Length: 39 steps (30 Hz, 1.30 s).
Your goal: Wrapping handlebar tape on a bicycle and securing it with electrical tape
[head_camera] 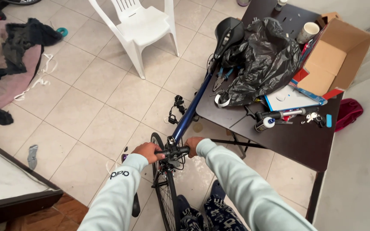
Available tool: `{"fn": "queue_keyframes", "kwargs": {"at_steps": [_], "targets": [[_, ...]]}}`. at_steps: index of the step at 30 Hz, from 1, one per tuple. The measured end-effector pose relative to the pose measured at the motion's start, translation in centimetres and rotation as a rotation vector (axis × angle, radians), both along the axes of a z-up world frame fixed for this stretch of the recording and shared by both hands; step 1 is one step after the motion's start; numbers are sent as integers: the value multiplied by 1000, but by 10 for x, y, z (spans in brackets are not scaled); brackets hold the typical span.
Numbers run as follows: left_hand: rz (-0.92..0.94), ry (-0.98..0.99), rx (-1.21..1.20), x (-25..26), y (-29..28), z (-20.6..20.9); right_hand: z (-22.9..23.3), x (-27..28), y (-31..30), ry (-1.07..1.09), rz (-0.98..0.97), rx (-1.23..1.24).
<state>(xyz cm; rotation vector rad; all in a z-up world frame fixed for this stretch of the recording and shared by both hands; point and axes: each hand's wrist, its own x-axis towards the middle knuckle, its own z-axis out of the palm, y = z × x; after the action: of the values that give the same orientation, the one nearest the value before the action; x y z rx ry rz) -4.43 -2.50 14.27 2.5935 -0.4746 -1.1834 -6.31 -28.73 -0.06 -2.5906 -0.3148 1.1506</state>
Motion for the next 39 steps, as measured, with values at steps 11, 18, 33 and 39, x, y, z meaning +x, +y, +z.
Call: {"fn": "queue_keyframes", "kwargs": {"at_steps": [11, 18, 33, 39], "targets": [[-321, -99, 165, 3, -2, -67, -31, -34, 6, -336, -8, -132], [-361, -247, 191, -6, 0, -73, -83, -43, 3, -665, -91, -97], [-356, -450, 199, -24, 5, -71, 99, -123, 0, -819, -407, -114], [307, -667, -160, -96, 60, 47, 71, -253, -151, -1217, -830, -152]]}}
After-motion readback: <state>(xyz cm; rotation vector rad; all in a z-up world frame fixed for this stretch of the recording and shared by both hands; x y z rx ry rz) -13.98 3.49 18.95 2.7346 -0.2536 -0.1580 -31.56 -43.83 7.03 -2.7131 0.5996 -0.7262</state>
